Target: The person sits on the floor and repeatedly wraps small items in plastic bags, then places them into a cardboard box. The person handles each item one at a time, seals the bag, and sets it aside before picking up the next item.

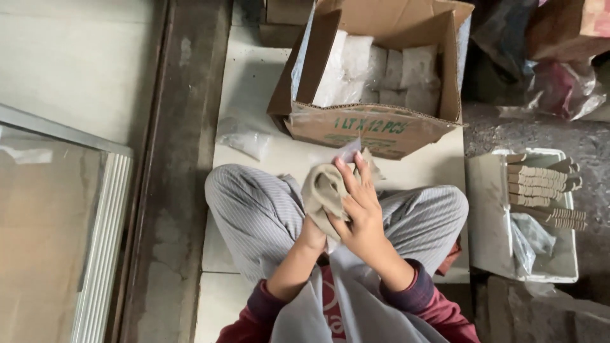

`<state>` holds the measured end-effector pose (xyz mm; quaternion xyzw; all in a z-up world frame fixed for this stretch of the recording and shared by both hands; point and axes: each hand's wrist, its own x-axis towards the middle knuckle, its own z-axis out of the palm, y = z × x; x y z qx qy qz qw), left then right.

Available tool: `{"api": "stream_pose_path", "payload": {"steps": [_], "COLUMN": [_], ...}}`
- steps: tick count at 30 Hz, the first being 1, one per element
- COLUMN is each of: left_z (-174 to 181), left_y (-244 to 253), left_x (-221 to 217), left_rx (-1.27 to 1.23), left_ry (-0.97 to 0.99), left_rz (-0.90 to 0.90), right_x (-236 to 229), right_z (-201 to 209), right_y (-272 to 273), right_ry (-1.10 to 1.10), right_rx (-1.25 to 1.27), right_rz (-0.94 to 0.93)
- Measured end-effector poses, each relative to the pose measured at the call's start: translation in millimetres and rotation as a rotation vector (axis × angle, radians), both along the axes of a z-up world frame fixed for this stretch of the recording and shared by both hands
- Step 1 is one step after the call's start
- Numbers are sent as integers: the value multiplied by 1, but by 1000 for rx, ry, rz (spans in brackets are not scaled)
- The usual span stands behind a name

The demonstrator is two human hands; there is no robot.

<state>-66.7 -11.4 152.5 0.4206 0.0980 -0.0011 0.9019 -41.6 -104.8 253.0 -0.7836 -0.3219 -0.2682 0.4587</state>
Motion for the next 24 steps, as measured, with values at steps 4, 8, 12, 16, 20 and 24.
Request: {"api": "stream_pose_path", "payload": {"steps": [4,8,12,16,20,24], "left_z": [41,133,179,-27,44,44], "left_y": [3,3,3,30,45,48], "left_x": [-1,-1,-2,-14,11,19], "left_rx": [178,249,143,237,432,239], "left_ry": [-68,-66,94,231,47,-121], "left_rz": [7,33,99,170,109,43], "right_x": [7,28,61,61,58,62], "right_z": [29,7,-14,21,17,20], "right_y": [13,3,-29,-59,-77,-76], "right_ry": [131,431,570,366,304,488], "right_rx": [24,203,164,-159,-174,347], "right_rz": [-19,-138,-262,-344,-359,-30]}}
